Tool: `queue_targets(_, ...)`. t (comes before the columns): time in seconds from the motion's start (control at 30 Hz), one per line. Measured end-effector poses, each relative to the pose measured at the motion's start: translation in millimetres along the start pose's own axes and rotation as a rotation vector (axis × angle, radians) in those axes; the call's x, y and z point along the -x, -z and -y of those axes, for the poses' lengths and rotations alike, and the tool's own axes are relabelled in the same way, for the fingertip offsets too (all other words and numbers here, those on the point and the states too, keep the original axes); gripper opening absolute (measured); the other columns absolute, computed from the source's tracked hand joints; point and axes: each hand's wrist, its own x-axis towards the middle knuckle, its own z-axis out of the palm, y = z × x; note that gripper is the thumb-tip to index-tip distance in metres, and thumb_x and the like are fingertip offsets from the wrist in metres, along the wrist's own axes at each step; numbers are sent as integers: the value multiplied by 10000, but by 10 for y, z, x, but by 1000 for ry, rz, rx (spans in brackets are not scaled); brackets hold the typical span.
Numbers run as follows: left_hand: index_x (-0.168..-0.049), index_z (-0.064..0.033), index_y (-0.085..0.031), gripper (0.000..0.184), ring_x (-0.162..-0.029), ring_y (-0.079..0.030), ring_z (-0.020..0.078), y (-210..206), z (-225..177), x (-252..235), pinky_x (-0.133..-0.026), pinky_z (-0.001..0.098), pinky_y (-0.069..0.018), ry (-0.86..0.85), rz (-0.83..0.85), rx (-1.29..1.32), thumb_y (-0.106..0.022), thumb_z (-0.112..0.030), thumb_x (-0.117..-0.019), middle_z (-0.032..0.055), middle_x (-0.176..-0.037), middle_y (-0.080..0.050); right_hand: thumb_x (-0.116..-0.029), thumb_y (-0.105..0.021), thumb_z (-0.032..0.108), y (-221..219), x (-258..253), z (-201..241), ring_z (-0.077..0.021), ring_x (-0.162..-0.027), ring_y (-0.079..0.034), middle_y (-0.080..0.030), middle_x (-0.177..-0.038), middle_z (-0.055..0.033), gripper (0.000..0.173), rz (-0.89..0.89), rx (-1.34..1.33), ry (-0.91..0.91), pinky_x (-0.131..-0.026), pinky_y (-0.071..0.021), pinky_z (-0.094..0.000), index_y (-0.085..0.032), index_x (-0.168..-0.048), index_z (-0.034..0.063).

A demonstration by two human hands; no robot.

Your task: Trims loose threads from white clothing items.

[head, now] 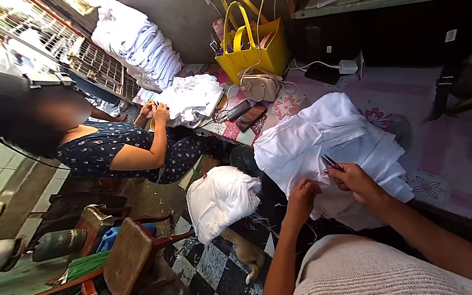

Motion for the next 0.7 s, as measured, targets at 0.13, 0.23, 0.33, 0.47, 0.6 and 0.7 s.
queue_targets(0.13, -1026, 132, -670, 145, -748, -719, 161, 73, -305, 50, -731, 309, -623, 348, -35, 245, -599, 15, -977, 173, -912, -710, -1003, -602, 72, 11, 9, -4, 23, -426, -340, -450, -569, 104, 111, -4, 29, 18, -417, -292, -152, -622, -894, 71)
queue_targets(0.23, -1077, 123, -657, 189, -680, -716, 111, -11, -493, -116, -681, 279, -629, 512, -210, 438, -637, -39, -981, 119, -854, -729, -997, -613, 76, -25, 28, -11, 30, -441, -357, -467, -584, 106, 81, -13, 86, 76, -430, -308, -152, -650, -929, 51)
queue_targets(0.33, -1088, 135, -667, 201, -711, -734, 124, -174, -444, -237, -718, 287, -635, 539, -289, 493, -677, -7, -946, 139, -869, -743, -985, -634, 87, -28, 42, -44, 36, -468, -382, -493, -610, 97, 90, -45, 184, 176, -457, -325, -151, -683, -944, 24)
queue_targets(0.47, -1045, 123, -692, 136, -761, -744, 149, -204, -372, -266, -773, 320, -643, 646, -366, 739, -628, 31, -968, 126, -874, -747, -962, -663, 110, 4, 47, -129, 53, -541, -437, -580, -680, 66, 119, -78, 324, 323, -524, -376, -148, -726, -954, 9)
queue_targets(0.6, -992, 107, -677, 85, -779, -749, 177, -145, -355, -211, -789, 343, -641, 731, -406, 916, -610, 65, -963, 127, -866, -744, -975, -654, 147, -15, 37, -196, 52, -599, -464, -604, -711, 29, 169, -87, 428, 406, -576, -393, -151, -721, -961, -8)
queue_targets(0.7, -976, 84, -653, 78, -794, -746, 184, -109, -348, -159, -815, 353, -635, 749, -399, 968, -579, 60, -979, 112, -862, -737, -1056, -559, 231, 22, 126, -44, 16, -557, -421, -529, -699, 48, 252, 38, 355, 231, -539, -375, -180, -687, -1065, 14)
